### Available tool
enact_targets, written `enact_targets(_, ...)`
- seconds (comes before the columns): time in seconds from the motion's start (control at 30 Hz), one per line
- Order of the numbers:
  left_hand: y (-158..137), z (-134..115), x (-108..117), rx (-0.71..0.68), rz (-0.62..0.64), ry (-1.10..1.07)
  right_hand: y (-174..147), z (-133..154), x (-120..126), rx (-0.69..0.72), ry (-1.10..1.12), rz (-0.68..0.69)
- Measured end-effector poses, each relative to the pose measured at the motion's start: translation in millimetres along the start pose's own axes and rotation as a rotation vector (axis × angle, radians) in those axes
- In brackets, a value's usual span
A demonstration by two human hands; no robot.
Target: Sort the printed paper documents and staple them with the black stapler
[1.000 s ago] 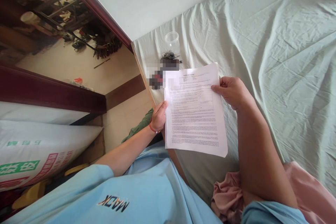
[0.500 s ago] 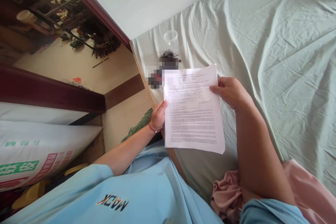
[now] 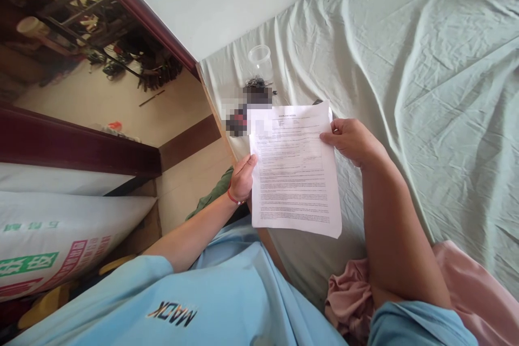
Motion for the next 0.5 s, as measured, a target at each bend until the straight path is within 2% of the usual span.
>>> enact_targets(0.07,0.0,-2.0,0.7,-0.006,0.028,0.012,2.5,-1.2,1.6,-0.056,-0.094,-0.085)
enact_targets(0.13,-0.3,-3.6,1.2,0.001,0.074,0.029,3.3,-0.5,3.7,-0.041,-0.240,-0.292)
enact_targets(0.2,-0.8,-4.9,0.9,0.008,0.130,0.046,0.4,3.4,4.0,0.053,-0.343,-0.472)
enact_targets(0.27,-1.5,-5.9,-0.2,0.008,0.178,0.052,-5.9,10.5,1.0,0.195,-0.404,-0.559)
enact_targets(0.37,-2.9,-7.8,-2.8,0.016,0.258,0.040,-17.9,23.9,-10.0,0.409,-0.488,-0.574)
enact_targets(0.5,-6.0,-11.7,-3.8,0.029,0.354,0.100,-26.9,34.9,-30.9,0.572,-0.551,-0.429)
Point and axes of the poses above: each hand's wrist, its own y-axis towards the middle knuckle, its own x-axis out of the back of the hand, z = x × y, the point moved 1 cm from there along y, towards the middle knuckle, and after that the axes turned 6 degrees about -x, right-handed, at the moved point
